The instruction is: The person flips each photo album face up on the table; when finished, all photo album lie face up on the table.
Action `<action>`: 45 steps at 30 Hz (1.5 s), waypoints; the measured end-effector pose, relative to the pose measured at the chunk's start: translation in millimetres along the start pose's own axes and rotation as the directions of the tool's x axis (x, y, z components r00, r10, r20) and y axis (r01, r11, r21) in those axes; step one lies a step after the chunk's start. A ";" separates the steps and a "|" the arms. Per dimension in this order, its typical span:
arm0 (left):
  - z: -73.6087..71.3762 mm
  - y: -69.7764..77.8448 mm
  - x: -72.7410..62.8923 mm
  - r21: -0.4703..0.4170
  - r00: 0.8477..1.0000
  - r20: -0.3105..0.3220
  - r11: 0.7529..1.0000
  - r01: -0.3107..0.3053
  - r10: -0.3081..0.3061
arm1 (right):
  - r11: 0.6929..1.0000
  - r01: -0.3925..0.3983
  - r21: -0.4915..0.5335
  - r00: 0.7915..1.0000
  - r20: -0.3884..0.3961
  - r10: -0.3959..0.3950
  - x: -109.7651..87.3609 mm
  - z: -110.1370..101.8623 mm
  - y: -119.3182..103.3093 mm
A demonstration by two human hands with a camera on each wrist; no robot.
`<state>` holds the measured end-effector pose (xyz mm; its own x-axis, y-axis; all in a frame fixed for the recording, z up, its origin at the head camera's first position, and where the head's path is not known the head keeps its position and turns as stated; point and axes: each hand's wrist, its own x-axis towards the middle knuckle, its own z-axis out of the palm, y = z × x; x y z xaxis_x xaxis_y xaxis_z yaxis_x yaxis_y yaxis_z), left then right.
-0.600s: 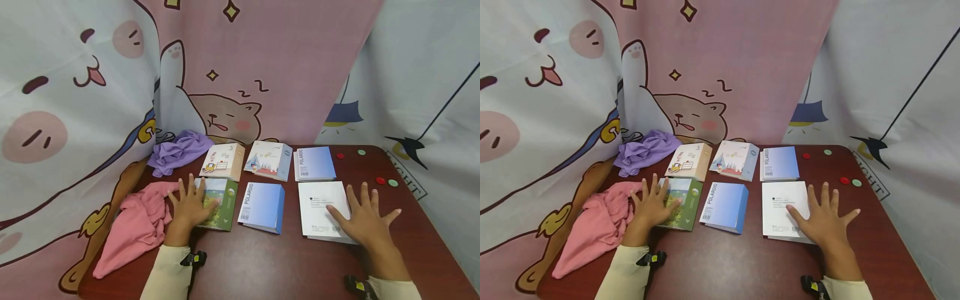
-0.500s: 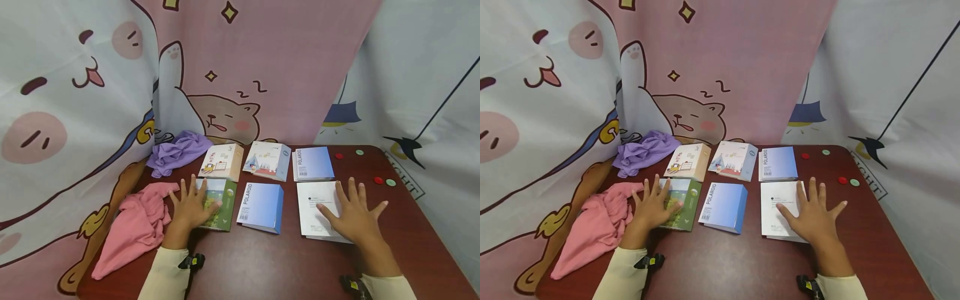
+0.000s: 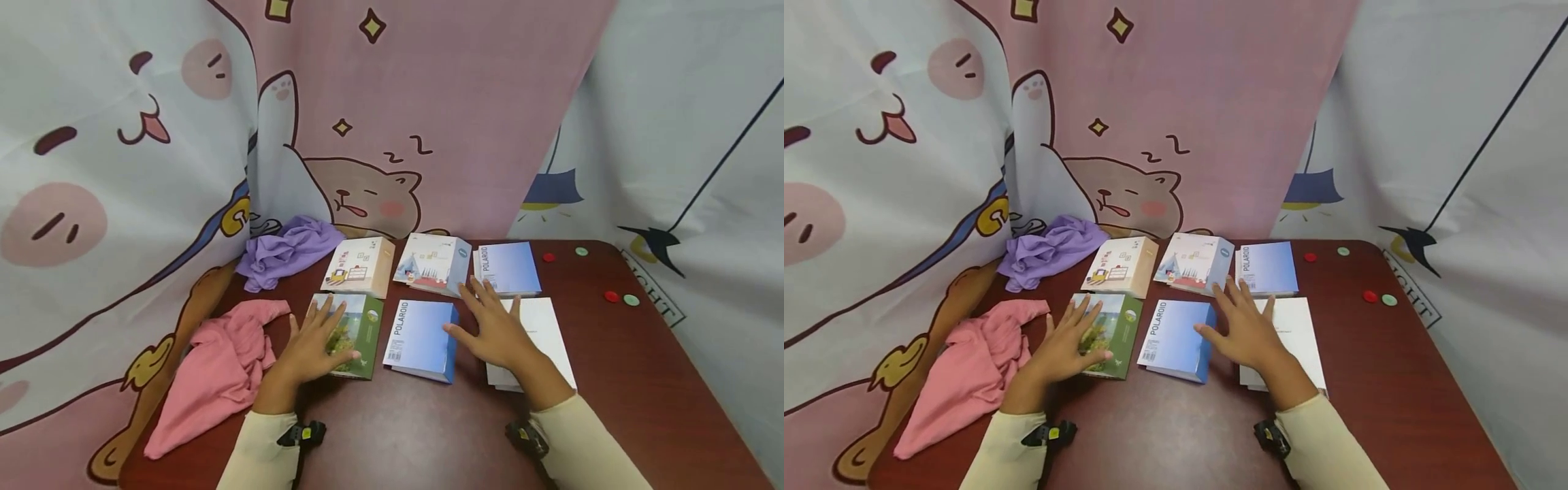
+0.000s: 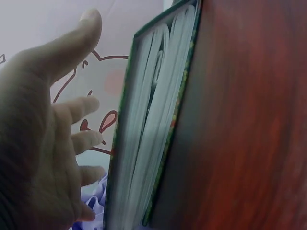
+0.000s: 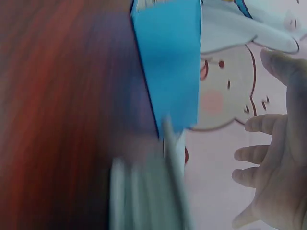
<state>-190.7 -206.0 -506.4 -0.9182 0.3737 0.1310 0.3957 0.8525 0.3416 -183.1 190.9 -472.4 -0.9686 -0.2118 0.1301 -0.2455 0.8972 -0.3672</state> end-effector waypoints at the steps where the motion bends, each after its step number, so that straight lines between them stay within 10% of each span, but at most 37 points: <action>1: 0.1 -0.9 -0.2 -0.011 1.000 0.000 1.000 -0.011 0.011 | 1.000 0.017 0.005 1.000 0.007 -0.017 4.4 3.5 -5.0; 12: -3.1 -0.6 2.8 -0.091 0.996 0.001 0.992 -0.086 0.087 | 0.978 0.165 0.131 0.980 0.094 -0.178 41.7 28.3 -53.2; 29: -3.3 -4.6 -6.8 -0.255 0.984 0.073 0.957 -0.138 0.162 | 0.927 0.237 0.290 0.883 0.334 -0.330 80.5 56.9 -90.7; 45: 3.0 3.2 -7.2 -0.204 0.982 0.126 0.973 -0.110 0.138 | 0.952 0.214 0.220 0.884 0.370 -0.284 103.1 67.2 -85.5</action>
<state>-182.8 -204.9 -509.0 -0.8456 0.5305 0.0588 0.4830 0.7135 0.5076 -264.6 66.2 -489.5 -0.8014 -0.5857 -0.1214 -0.4494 0.7234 -0.5241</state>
